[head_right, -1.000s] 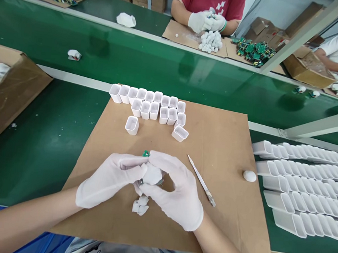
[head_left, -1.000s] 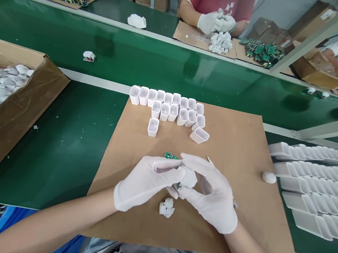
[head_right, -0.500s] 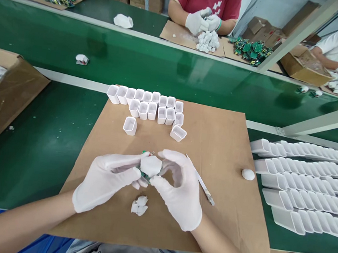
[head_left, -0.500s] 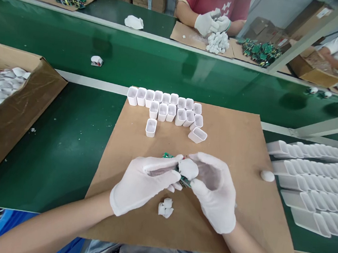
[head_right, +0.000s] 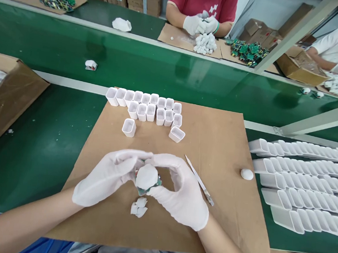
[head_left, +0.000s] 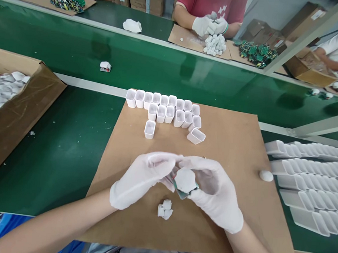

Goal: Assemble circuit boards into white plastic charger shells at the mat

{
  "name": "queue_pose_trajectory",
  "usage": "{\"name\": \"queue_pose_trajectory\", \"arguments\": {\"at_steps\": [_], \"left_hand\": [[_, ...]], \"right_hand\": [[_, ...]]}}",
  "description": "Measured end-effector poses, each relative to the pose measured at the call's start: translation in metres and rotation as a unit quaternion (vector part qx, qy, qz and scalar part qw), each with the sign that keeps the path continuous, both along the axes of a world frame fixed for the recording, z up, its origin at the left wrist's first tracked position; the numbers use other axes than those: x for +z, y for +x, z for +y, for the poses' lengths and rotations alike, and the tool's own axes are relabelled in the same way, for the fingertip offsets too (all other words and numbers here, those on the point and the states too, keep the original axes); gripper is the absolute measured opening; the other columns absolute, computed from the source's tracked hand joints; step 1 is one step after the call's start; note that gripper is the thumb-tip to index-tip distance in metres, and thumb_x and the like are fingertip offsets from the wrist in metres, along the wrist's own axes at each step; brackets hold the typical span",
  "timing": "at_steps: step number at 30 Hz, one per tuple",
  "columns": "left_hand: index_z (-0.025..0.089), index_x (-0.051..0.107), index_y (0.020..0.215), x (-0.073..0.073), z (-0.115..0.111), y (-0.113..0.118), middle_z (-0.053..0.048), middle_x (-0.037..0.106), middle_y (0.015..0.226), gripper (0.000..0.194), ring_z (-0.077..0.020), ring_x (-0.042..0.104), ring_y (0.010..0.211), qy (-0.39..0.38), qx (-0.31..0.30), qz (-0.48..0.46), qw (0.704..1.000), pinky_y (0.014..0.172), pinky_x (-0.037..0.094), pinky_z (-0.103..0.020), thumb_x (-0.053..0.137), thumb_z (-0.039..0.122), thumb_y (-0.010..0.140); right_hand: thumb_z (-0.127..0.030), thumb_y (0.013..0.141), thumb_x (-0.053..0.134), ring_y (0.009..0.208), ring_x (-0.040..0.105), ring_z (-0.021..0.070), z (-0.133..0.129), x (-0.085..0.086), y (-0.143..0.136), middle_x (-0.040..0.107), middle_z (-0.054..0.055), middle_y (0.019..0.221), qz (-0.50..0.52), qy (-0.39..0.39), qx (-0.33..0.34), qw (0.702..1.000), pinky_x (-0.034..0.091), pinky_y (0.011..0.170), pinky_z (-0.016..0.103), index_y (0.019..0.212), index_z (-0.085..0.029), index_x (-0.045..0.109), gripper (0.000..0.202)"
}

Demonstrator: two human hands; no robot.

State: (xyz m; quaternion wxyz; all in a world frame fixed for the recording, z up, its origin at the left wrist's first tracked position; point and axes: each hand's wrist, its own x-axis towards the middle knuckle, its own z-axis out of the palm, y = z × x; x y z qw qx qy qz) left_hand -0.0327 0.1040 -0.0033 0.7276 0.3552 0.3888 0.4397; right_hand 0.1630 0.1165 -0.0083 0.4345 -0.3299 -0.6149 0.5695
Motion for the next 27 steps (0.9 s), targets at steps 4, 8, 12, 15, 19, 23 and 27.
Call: {"name": "queue_pose_trajectory", "arguments": {"at_steps": [4, 8, 12, 15, 19, 23, 27], "left_hand": [[0.017, 0.071, 0.115, -0.001, 0.003, -0.001, -0.006, 0.070, 0.091, 0.033, -0.0159, 0.066, 0.080, -0.032, -0.012, -0.007, 0.999, 0.072, 0.057, -0.027, 0.068, 0.037, 0.088], [0.021, 0.071, 0.114, -0.005, 0.000, 0.002, -0.003, 0.069, 0.094, 0.033, -0.0179, 0.064, 0.094, -0.052, 0.040, -0.019, 0.998, 0.086, 0.056, -0.032, 0.071, 0.038, 0.086], [0.021, 0.069, 0.116, -0.002, -0.001, 0.005, -0.003, 0.072, 0.094, 0.043, -0.0189, 0.065, 0.090, -0.058, 0.021, 0.018, 0.998, 0.082, 0.056, -0.032, 0.078, 0.040, 0.078], [0.021, 0.064, 0.125, 0.001, -0.001, 0.006, -0.004, 0.073, 0.093, 0.062, -0.0213, 0.067, 0.090, -0.045, 0.004, 0.075, 0.996, 0.082, 0.056, -0.033, 0.085, 0.036, 0.069], [0.022, 0.067, 0.122, -0.004, -0.003, 0.007, -0.003, 0.073, 0.096, 0.051, -0.0206, 0.068, 0.088, 0.018, 0.010, 0.118, 0.993, 0.080, 0.057, -0.032, 0.081, 0.031, 0.074], [0.020, 0.074, 0.108, -0.007, -0.005, 0.006, -0.003, 0.073, 0.091, 0.029, -0.0187, 0.067, 0.081, 0.104, -0.002, 0.119, 0.987, 0.076, 0.057, -0.030, 0.074, 0.028, 0.080], [0.018, 0.074, 0.103, -0.002, -0.003, 0.006, -0.002, 0.071, 0.079, 0.029, -0.0201, 0.066, 0.071, 0.083, -0.045, 0.128, 0.987, 0.073, 0.057, -0.034, 0.077, 0.031, 0.077]], "right_hand": [[-0.020, 0.086, 0.073, 0.122, 0.055, 0.0279, 0.000, -0.007, 0.001, 0.054, 0.008, 0.136, -0.064, 0.117, -0.063, 0.989, 0.050, 0.100, 0.051, 0.127, -0.032, 0.055, 0.047], [-0.018, 0.073, 0.082, 0.115, 0.060, 0.0285, -0.008, -0.016, -0.006, 0.057, 0.008, 0.134, -0.126, 0.174, -0.136, 0.967, 0.054, 0.096, 0.048, 0.131, -0.031, 0.053, 0.065], [-0.014, 0.077, 0.079, 0.102, 0.068, 0.0231, -0.012, -0.018, -0.009, 0.069, 0.004, 0.115, -0.185, 0.220, -0.166, 0.943, 0.057, 0.090, 0.039, 0.121, -0.029, 0.061, 0.050], [-0.020, 0.075, 0.081, 0.091, 0.071, 0.0231, -0.012, -0.017, -0.009, 0.072, 0.003, 0.109, -0.193, 0.252, -0.183, 0.930, 0.060, 0.080, 0.038, 0.119, -0.030, 0.063, 0.048], [-0.019, 0.077, 0.078, 0.082, 0.071, 0.0220, -0.013, -0.016, -0.009, 0.073, 0.000, 0.102, -0.203, 0.265, -0.190, 0.923, 0.061, 0.071, 0.036, 0.119, -0.034, 0.063, 0.047], [-0.021, 0.080, 0.078, 0.070, 0.069, 0.0192, -0.012, -0.009, -0.011, 0.073, -0.001, 0.090, -0.204, 0.288, -0.187, 0.917, 0.060, 0.063, 0.033, 0.117, -0.033, 0.063, 0.042], [-0.023, 0.083, 0.077, 0.068, 0.069, 0.0186, -0.011, -0.004, -0.011, 0.073, 0.000, 0.084, -0.207, 0.314, -0.159, 0.913, 0.060, 0.061, 0.030, 0.119, -0.031, 0.063, 0.039]]}}
